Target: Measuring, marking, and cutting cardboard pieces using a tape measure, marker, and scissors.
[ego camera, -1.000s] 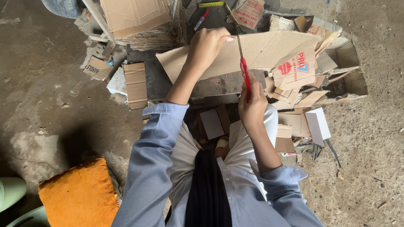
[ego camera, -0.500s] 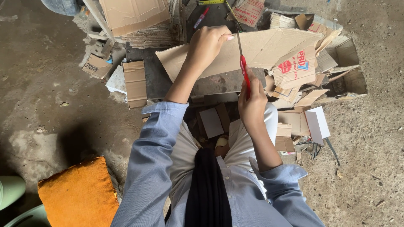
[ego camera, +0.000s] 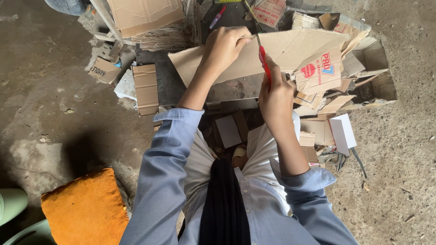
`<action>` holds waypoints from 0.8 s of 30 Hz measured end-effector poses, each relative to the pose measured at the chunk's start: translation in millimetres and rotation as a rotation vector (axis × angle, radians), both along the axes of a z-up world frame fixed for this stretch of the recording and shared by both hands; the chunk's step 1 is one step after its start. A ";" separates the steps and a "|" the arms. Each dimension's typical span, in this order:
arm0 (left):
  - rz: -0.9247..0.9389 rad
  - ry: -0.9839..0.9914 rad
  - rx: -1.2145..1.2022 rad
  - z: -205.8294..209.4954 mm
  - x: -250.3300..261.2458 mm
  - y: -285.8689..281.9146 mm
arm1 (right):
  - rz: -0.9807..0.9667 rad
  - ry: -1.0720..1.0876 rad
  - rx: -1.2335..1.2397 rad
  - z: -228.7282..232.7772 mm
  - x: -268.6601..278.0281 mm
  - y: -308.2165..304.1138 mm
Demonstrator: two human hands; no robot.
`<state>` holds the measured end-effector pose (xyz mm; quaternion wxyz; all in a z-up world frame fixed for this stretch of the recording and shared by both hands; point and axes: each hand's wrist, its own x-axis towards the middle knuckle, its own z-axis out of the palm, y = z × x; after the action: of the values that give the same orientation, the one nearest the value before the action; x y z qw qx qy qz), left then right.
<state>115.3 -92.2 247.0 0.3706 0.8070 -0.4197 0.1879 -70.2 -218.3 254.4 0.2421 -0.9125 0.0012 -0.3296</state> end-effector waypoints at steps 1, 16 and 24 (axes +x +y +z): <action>0.002 -0.001 -0.001 1.1 -1.2 0.9 | 0.002 -0.001 -0.001 3.3 2.5 -1.2; 0.208 -0.090 0.319 -29.1 5.9 -15.3 | 0.042 0.149 0.114 21.8 -10.3 -3.7; 0.185 -0.114 0.254 -26.3 14.0 -11.3 | 0.058 0.208 0.165 33.3 -24.5 -6.7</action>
<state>129.3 -103.5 220.8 0.2225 0.8705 -0.3843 0.2123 -94.7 -225.0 287.7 0.3242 -0.9185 0.0269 -0.2248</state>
